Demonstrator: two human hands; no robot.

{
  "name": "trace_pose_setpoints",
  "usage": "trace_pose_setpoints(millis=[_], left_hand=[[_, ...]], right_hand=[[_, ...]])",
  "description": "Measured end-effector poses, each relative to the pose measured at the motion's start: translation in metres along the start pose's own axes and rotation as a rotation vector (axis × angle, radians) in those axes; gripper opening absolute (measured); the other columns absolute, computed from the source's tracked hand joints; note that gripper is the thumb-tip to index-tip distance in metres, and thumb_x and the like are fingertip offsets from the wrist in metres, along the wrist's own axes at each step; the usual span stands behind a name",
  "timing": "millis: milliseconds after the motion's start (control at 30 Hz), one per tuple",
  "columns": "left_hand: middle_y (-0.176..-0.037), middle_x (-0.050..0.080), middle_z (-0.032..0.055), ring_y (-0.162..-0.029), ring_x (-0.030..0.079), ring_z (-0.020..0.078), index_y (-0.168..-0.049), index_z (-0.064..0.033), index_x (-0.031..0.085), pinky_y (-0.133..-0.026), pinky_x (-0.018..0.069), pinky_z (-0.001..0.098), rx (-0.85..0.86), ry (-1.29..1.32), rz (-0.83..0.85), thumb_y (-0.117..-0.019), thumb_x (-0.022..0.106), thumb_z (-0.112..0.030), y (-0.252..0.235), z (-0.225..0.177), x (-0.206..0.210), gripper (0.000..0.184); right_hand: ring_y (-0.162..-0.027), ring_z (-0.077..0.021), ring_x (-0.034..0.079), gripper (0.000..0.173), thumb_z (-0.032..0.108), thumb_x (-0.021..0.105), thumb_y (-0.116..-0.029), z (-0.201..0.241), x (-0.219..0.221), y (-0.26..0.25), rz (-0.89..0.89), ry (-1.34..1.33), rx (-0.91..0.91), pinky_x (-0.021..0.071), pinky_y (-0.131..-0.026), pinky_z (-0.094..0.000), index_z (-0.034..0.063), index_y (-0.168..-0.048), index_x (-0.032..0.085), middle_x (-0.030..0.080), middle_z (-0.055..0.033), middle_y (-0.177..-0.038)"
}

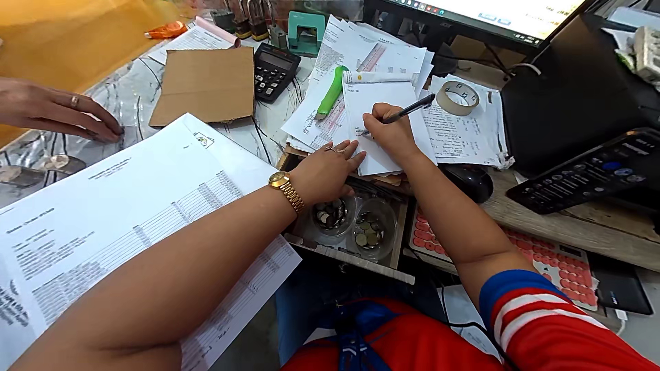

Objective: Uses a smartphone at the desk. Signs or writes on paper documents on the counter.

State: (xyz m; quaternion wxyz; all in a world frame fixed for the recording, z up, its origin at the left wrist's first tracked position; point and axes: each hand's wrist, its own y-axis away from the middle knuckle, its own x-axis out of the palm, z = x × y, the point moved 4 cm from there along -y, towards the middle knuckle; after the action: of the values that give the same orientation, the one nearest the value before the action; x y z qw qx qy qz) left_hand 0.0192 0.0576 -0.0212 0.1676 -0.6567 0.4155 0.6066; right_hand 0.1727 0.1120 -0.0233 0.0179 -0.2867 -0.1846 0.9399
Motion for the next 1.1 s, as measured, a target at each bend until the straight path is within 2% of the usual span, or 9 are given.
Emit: trace_pose_setpoints(millis=[400, 567, 733, 800, 867, 933, 967, 1033, 1100], left_hand=[[-0.169, 0.021, 0.0225, -0.158, 0.020, 0.0369, -0.162, -0.0051, 0.027, -0.126, 0.0160, 0.0540, 0.003, -0.002, 0.000, -0.1017, 0.065, -0.034, 0.000, 0.000, 0.000, 0.077], [-0.169, 0.021, 0.0223, -0.158, 0.020, 0.0369, -0.162, -0.0054, 0.028, -0.126, 0.0159, 0.0537, -0.002, 0.008, 0.002, -0.1014, 0.065, -0.034, 0.001, 0.000, -0.001, 0.077], [-0.168, 0.023, 0.0234, -0.157, 0.022, 0.0375, -0.162, -0.0044, 0.029, -0.125, 0.0169, 0.0546, 0.011, 0.002, -0.015, -0.1010, 0.066, -0.034, 0.001, 0.001, 0.001, 0.077], [-0.168, 0.022, 0.0241, -0.157, 0.021, 0.0382, -0.162, -0.0038, 0.029, -0.126, 0.0159, 0.0543, 0.014, 0.009, -0.008, -0.1010, 0.066, -0.033, 0.002, 0.000, 0.001, 0.077], [-0.168, 0.023, 0.0244, -0.157, 0.022, 0.0387, -0.161, -0.0037, 0.030, -0.126, 0.0166, 0.0546, 0.013, 0.017, -0.017, -0.1007, 0.067, -0.032, 0.002, 0.001, 0.000, 0.076], [-0.167, 0.025, 0.0248, -0.156, 0.024, 0.0402, -0.161, -0.0043, 0.032, -0.125, 0.0184, 0.0571, 0.010, 0.032, -0.039, -0.1010, 0.067, -0.030, 0.001, 0.001, -0.002, 0.074], [-0.166, 0.027, 0.0254, -0.155, 0.025, 0.0411, -0.160, -0.0044, 0.033, -0.124, 0.0190, 0.0587, 0.009, 0.039, -0.051, -0.1011, 0.067, -0.029, 0.002, 0.001, -0.001, 0.072], [-0.167, 0.026, 0.0247, -0.155, 0.024, 0.0409, -0.161, -0.0047, 0.033, -0.124, 0.0185, 0.0596, -0.002, 0.023, -0.041, -0.1017, 0.066, -0.026, 0.002, 0.000, 0.000, 0.071], [-0.167, 0.025, 0.0243, -0.155, 0.023, 0.0419, -0.161, -0.0058, 0.032, -0.123, 0.0194, 0.0605, -0.019, -0.009, -0.011, -0.1024, 0.064, -0.021, 0.001, -0.002, -0.003, 0.069]], right_hand=[[-0.049, -0.0001, 0.034, 0.039, 0.006, 0.056, -0.0957, 0.000, -0.001, 0.001, -0.007, -0.015, -0.020, 0.0277, -0.051, -0.0182, 0.0133, -0.061, 0.040, 0.034, 0.0081, -0.055], [-0.049, 0.0003, 0.033, 0.039, 0.005, 0.057, -0.0944, 0.000, 0.000, 0.004, -0.085, -0.011, -0.052, 0.0270, -0.051, -0.0179, 0.0137, -0.060, 0.039, 0.033, 0.0085, -0.054], [-0.050, -0.0006, 0.034, 0.039, 0.007, 0.056, -0.0955, 0.001, -0.001, 0.002, -0.050, 0.007, -0.016, 0.0280, -0.052, -0.0189, 0.0124, -0.061, 0.039, 0.034, 0.0077, -0.055], [-0.054, 0.0000, 0.040, 0.032, 0.010, 0.056, -0.0989, 0.001, -0.009, 0.001, -0.083, 0.000, -0.028, 0.0349, -0.056, -0.0184, 0.0062, -0.068, 0.048, 0.042, 0.0054, -0.060], [-0.064, -0.0028, 0.051, 0.025, 0.017, 0.058, -0.1018, 0.004, -0.026, -0.003, -0.107, 0.050, -0.130, 0.0439, -0.064, -0.0208, -0.0022, -0.086, 0.061, 0.056, -0.0014, -0.073], [-0.085, -0.0186, 0.064, 0.027, 0.019, 0.059, -0.1015, 0.002, -0.049, -0.013, -0.067, 0.214, -0.205, 0.0522, -0.080, -0.0329, -0.0072, -0.108, 0.066, 0.068, -0.0169, -0.096], [-0.095, -0.0280, 0.066, 0.029, 0.017, 0.058, -0.1015, 0.000, -0.060, -0.018, -0.040, 0.327, -0.218, 0.0523, -0.089, -0.0396, -0.0077, -0.114, 0.067, 0.069, -0.0234, -0.106], [-0.117, -0.0422, 0.063, 0.032, 0.012, 0.051, -0.1022, -0.010, -0.083, -0.027, 0.037, 0.556, -0.141, 0.0455, -0.104, -0.0532, -0.0044, -0.125, 0.066, 0.066, -0.0300, -0.121], [-0.126, -0.0491, 0.057, 0.034, 0.007, 0.047, -0.1027, -0.031, -0.107, -0.031, 0.116, 0.705, -0.047, 0.0390, -0.108, -0.0641, 0.0001, -0.131, 0.064, 0.061, -0.0321, -0.130]])
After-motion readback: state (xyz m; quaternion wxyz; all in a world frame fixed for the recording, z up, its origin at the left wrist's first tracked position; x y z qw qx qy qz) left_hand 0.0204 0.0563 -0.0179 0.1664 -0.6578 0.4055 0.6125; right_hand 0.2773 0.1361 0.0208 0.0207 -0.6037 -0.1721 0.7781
